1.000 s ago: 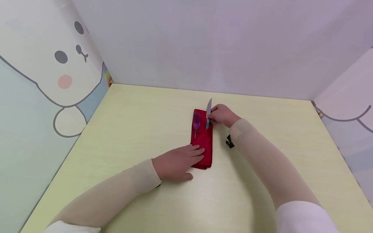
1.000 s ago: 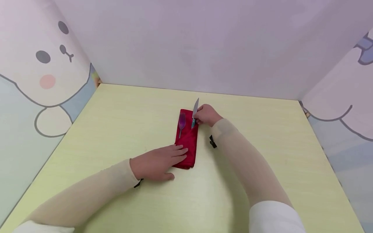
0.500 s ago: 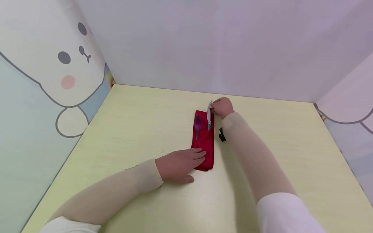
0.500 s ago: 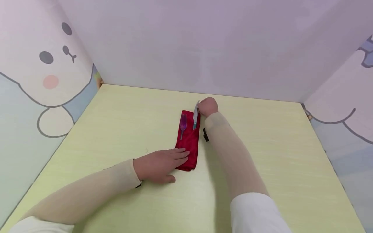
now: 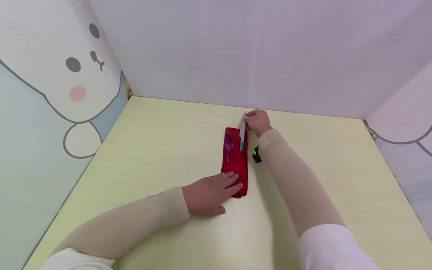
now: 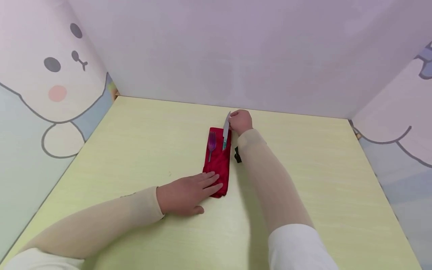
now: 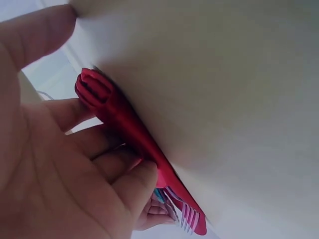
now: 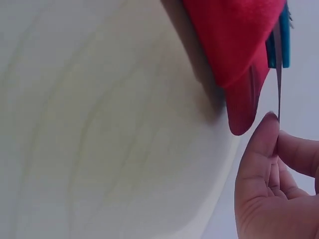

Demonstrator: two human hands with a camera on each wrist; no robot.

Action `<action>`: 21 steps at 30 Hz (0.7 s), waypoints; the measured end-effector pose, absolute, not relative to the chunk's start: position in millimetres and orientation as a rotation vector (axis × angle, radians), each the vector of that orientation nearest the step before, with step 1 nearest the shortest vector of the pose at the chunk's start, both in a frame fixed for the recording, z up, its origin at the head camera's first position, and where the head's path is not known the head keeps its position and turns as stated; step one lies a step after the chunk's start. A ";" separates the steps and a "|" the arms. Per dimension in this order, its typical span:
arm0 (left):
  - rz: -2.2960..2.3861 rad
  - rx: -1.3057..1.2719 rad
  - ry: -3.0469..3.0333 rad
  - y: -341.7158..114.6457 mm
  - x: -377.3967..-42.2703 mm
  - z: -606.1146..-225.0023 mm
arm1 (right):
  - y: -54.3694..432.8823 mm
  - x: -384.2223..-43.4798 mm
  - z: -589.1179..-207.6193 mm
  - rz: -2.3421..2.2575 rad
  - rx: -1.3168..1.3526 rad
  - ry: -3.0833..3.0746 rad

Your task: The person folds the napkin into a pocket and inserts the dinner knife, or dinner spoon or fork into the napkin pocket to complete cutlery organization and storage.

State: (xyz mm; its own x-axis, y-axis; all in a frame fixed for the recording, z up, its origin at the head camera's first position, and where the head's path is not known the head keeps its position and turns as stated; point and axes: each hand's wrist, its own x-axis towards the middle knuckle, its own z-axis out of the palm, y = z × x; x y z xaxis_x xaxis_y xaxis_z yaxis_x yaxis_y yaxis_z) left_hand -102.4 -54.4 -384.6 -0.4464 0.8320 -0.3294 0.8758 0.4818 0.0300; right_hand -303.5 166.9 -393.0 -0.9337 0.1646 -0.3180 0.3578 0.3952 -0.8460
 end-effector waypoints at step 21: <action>-0.232 1.426 2.449 -50.7 -97.6 -386.3 | 171.5 -260.7 -388.6 -1.562 0.379 2.244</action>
State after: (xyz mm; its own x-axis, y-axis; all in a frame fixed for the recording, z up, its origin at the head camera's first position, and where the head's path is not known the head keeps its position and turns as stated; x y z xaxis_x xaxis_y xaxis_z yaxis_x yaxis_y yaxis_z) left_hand -97.6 -50.7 -386.3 -0.4640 0.8208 -0.3330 0.8688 0.4951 0.0097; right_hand -260.7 171.5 -388.6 -0.8919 0.0044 -0.4523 0.4257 0.3460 -0.8361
